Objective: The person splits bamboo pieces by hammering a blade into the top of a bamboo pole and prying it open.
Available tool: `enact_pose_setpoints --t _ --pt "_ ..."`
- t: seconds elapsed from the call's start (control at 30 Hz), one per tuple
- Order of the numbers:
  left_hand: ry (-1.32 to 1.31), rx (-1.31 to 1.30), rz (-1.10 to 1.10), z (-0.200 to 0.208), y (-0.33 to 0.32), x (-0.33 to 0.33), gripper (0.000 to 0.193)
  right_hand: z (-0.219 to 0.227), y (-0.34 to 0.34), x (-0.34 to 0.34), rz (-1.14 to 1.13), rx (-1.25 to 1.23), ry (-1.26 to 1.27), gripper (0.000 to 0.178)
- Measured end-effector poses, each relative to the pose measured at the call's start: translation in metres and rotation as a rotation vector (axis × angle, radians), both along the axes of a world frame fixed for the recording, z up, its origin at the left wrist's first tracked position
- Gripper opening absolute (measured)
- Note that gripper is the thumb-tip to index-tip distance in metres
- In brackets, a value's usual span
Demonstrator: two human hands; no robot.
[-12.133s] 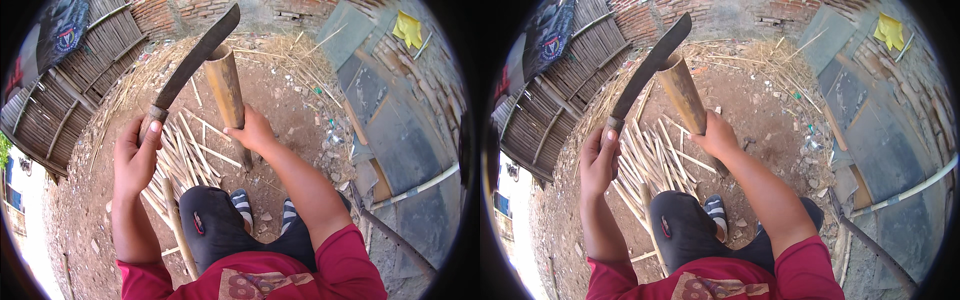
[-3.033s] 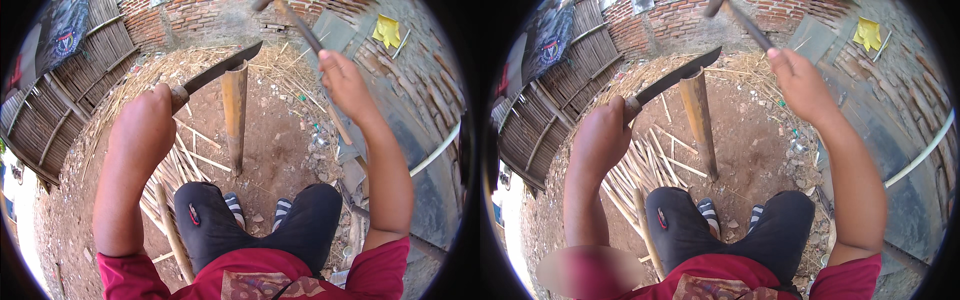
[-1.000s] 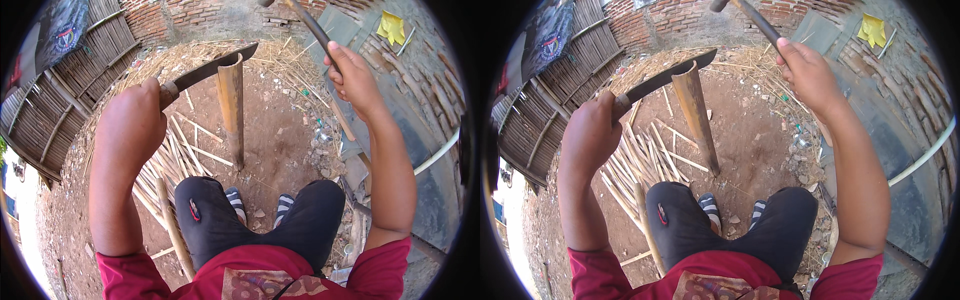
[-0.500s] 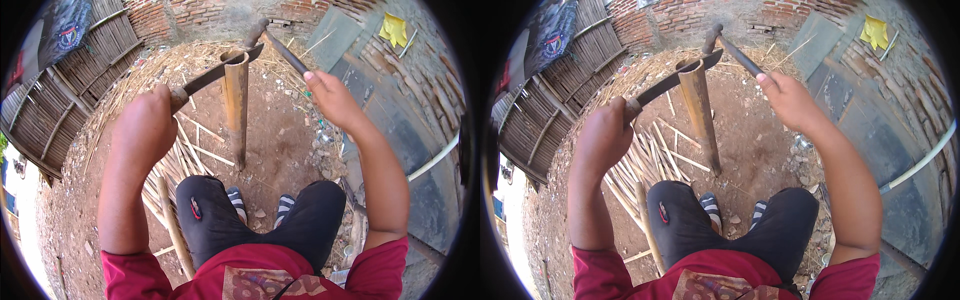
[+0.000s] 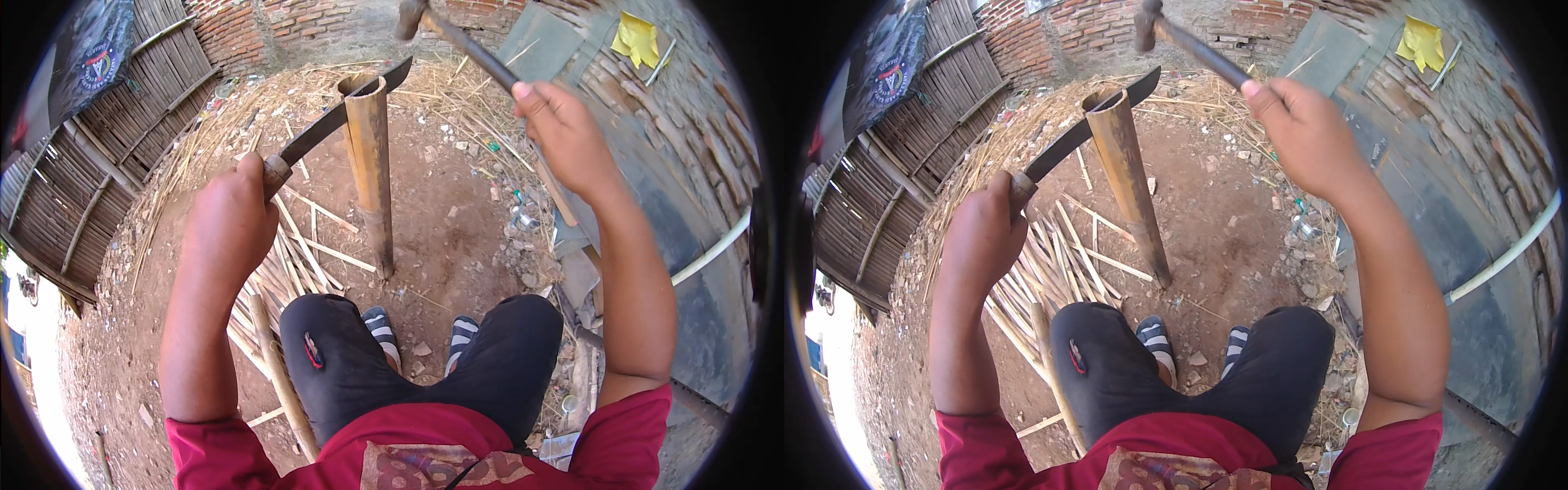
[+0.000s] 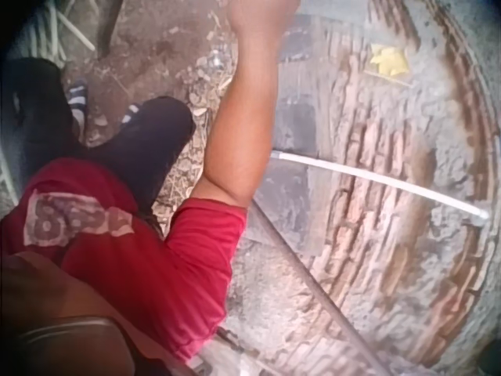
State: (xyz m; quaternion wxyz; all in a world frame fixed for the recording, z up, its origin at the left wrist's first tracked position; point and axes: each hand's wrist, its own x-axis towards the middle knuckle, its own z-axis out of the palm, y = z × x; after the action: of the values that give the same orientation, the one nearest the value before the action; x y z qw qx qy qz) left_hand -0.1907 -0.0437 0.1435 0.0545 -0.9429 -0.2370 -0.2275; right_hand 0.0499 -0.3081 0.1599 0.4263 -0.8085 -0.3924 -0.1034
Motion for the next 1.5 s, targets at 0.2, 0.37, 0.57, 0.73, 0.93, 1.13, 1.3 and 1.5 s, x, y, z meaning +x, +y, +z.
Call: enact_pose_setpoints --t 0.2,0.37,0.57,0.73,0.93,1.13,1.3,1.5 --pt "-0.019 0.021 -0.013 0.0 -0.006 0.003 0.022 0.01 -0.008 -0.02 -0.028 0.12 0.002 0.05" --pt "-0.062 0.035 0.01 -0.002 0.013 -0.003 0.019 -0.026 -0.014 -0.015 -0.042 -0.19 -0.019 0.05" --pt "-0.067 0.037 -0.027 -0.003 0.009 -0.002 0.019 0.008 -0.006 -0.021 0.033 0.194 0.165 0.049" --pt "-0.058 0.05 -0.035 0.003 0.003 -0.004 0.022 0.003 -0.003 -0.009 -0.041 -0.146 0.007 0.047" --pt "-0.054 0.048 -0.025 -0.005 0.01 0.001 0.021 0.037 -0.02 -0.023 0.06 0.208 0.318 0.044" --pt "-0.027 0.064 -0.004 0.008 0.0 -0.002 0.018 -0.012 -0.007 -0.009 -0.048 -0.136 0.02 0.044" --pt "-0.036 0.055 -0.019 0.0 0.004 0.001 0.02 0.036 -0.024 -0.024 0.027 0.135 0.296 0.047" --pt "-0.049 0.078 -0.02 0.005 0.005 -0.004 0.021 -0.012 -0.01 -0.003 0.017 -0.175 0.139 0.047"
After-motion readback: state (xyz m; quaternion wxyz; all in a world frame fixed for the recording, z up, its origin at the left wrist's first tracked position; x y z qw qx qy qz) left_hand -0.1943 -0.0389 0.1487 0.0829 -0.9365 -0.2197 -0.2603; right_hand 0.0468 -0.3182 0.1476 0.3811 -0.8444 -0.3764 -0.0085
